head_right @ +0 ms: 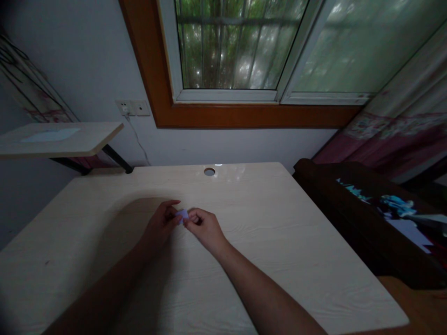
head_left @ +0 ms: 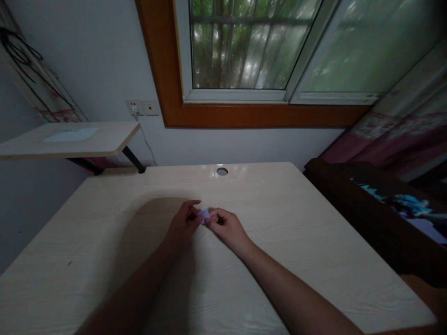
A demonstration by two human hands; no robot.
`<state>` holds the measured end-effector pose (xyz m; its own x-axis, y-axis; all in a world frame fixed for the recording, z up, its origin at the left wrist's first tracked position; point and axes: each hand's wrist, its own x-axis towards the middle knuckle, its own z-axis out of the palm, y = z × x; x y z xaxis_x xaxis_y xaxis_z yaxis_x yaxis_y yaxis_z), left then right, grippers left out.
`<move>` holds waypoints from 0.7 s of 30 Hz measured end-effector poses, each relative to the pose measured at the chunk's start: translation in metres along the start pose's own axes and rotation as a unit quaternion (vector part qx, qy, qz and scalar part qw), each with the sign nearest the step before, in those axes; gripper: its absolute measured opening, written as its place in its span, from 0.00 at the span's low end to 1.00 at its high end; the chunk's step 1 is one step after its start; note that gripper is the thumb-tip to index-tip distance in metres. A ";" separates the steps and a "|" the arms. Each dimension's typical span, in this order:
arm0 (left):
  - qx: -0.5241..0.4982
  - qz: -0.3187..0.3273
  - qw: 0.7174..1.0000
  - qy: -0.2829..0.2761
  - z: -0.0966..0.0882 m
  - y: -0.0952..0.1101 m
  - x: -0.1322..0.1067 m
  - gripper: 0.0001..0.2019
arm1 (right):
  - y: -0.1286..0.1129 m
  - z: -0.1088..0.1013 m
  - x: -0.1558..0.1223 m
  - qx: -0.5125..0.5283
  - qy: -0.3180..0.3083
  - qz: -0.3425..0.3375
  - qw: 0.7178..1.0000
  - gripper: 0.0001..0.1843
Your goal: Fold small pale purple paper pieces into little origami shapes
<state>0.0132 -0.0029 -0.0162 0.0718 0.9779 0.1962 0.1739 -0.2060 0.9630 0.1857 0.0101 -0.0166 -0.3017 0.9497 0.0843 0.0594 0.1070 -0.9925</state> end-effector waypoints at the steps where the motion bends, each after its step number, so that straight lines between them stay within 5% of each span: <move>1: 0.021 0.007 1.000 0.001 0.000 0.001 -0.001 0.20 | 0.001 0.000 0.000 -0.013 0.000 -0.002 1.000 0.07; 9: 0.097 0.045 0.994 -0.025 0.001 0.005 -0.004 0.21 | 0.001 0.000 0.000 -0.028 -0.013 0.016 0.999 0.05; 21: -0.049 0.019 0.998 0.024 -0.002 -0.004 0.001 0.22 | 0.003 -0.008 0.003 0.090 -0.041 0.057 0.993 0.05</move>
<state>0.0110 -0.0009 -0.0198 0.0281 0.9706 0.2390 0.0744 -0.2405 0.9678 0.1923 0.0156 -0.0189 -0.3793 0.9248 -0.0297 -0.0711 -0.0611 -0.9956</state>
